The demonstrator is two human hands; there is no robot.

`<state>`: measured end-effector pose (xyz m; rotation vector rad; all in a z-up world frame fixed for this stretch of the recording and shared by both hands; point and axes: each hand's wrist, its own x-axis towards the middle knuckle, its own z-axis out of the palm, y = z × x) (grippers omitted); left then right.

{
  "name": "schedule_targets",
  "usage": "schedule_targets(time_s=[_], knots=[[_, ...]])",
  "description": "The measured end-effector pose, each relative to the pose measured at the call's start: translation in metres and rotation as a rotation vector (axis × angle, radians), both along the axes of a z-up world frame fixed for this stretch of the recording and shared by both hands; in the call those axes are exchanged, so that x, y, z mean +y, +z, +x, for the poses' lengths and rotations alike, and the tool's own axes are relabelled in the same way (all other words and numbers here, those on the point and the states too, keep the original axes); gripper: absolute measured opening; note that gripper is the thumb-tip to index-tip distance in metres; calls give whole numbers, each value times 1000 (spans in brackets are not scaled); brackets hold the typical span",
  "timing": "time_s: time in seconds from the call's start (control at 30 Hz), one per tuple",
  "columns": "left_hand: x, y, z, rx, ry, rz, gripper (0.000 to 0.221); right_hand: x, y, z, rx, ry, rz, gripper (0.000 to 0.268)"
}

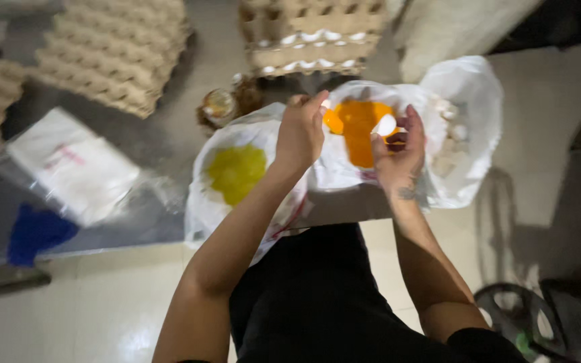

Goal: The person cracks open eggs and separates the yolks from the whites, placing the yolks into one plastic-lined container and the whites into another.

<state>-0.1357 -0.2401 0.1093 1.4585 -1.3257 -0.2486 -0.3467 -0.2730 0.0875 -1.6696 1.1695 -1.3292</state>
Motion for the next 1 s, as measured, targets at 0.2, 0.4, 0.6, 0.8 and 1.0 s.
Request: schedule_targets(time_s=[0.2, 0.4, 0.6, 0.8, 1.0], knots=[[-44, -32, -69, 398, -146, 117, 30, -9, -22, -14, -468, 127, 244, 56], [-51, -8, -95, 141, -177, 3, 39, -33, -34, -40, -790, 236, 299, 42], [-126, 29, 40, -611, 149, 313, 60, -94, -54, -149, -118, -140, 158, 72], [-161, 27, 121, -920, 284, 296, 48, -83, -77, -217, 216, -192, 234, 58], [-162, 45, 111, -905, 360, 187, 36, -50, -46, -196, 245, -303, 434, 48]])
